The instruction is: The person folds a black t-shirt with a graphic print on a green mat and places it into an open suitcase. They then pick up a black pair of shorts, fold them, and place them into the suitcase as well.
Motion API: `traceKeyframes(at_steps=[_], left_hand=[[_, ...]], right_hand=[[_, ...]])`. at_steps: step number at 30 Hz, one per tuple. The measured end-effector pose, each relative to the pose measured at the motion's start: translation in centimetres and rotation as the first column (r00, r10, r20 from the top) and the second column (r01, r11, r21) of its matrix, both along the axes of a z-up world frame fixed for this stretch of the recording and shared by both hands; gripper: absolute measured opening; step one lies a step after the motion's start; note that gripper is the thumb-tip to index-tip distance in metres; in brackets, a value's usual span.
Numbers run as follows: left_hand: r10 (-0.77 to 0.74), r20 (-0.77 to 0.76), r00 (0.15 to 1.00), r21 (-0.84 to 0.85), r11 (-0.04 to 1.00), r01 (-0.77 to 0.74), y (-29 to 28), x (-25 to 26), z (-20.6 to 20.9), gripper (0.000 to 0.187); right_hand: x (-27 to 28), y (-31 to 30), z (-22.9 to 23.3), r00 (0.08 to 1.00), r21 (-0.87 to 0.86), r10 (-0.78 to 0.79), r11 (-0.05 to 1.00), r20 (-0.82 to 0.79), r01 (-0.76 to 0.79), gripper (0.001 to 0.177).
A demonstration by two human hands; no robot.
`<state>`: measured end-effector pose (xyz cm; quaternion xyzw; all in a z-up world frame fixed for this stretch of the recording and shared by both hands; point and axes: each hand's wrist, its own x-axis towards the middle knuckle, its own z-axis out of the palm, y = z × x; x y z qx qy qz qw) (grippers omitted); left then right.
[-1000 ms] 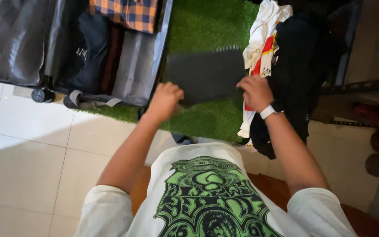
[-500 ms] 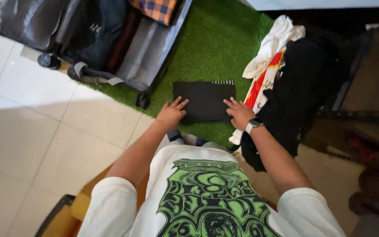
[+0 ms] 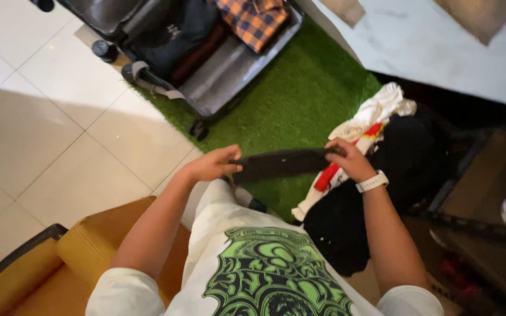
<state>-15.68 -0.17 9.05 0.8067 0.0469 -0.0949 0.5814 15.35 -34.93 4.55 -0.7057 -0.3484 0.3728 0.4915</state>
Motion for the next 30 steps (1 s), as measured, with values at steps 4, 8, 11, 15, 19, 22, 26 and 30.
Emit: traceKeyframes(at_steps=[4,8,11,15,19,22,26,30], left_hand=[[0.422,-0.03,0.906,-0.679,0.657,-0.328,0.9,-0.2,4.0,0.018],[0.633,-0.091,0.769,-0.843,0.362,-0.398,2.9,0.7,6.6,0.015],[0.698,-0.1,0.709,-0.741,0.424,-0.521,7.0,1.2,6.4,0.015],[0.766,-0.065,0.64,-0.75,0.385,-0.538,13.0,1.8,5.8,0.017],[0.813,-0.165,0.558,-0.745,0.268,-0.611,18.9,2.7,5.2,0.018],[0.852,-0.229,0.471,-0.694,0.197,-0.693,23.1,4.0,4.0,0.019],[0.885,-0.328,0.33,-0.526,0.119,-0.842,28.0,6.2,1.0,0.02],[0.936,-0.243,0.256,-0.364,0.156,-0.918,30.7,7.6,-2.2,0.023]], right_hand=[[-0.5,6.8,7.9,0.985,0.246,-0.165,0.953,-0.058,0.175,0.021],[-0.6,14.8,12.6,0.97,0.326,-0.2,0.916,-0.14,0.236,0.027],[0.7,20.8,13.4,0.978,0.343,-0.197,0.916,-0.071,0.209,0.031],[3.5,30.0,13.6,0.978,0.373,-0.178,0.919,0.108,0.126,0.031],[6.1,40.2,13.2,0.967,0.389,-0.127,0.921,0.222,0.032,0.032],[8.3,48.2,11.7,0.957,0.381,-0.055,0.923,0.286,-0.061,0.034],[10.3,57.0,8.6,0.886,0.231,-0.04,0.97,0.462,-0.077,0.035],[10.7,62.7,4.3,0.842,0.025,-0.036,0.999,0.539,0.027,0.037]])
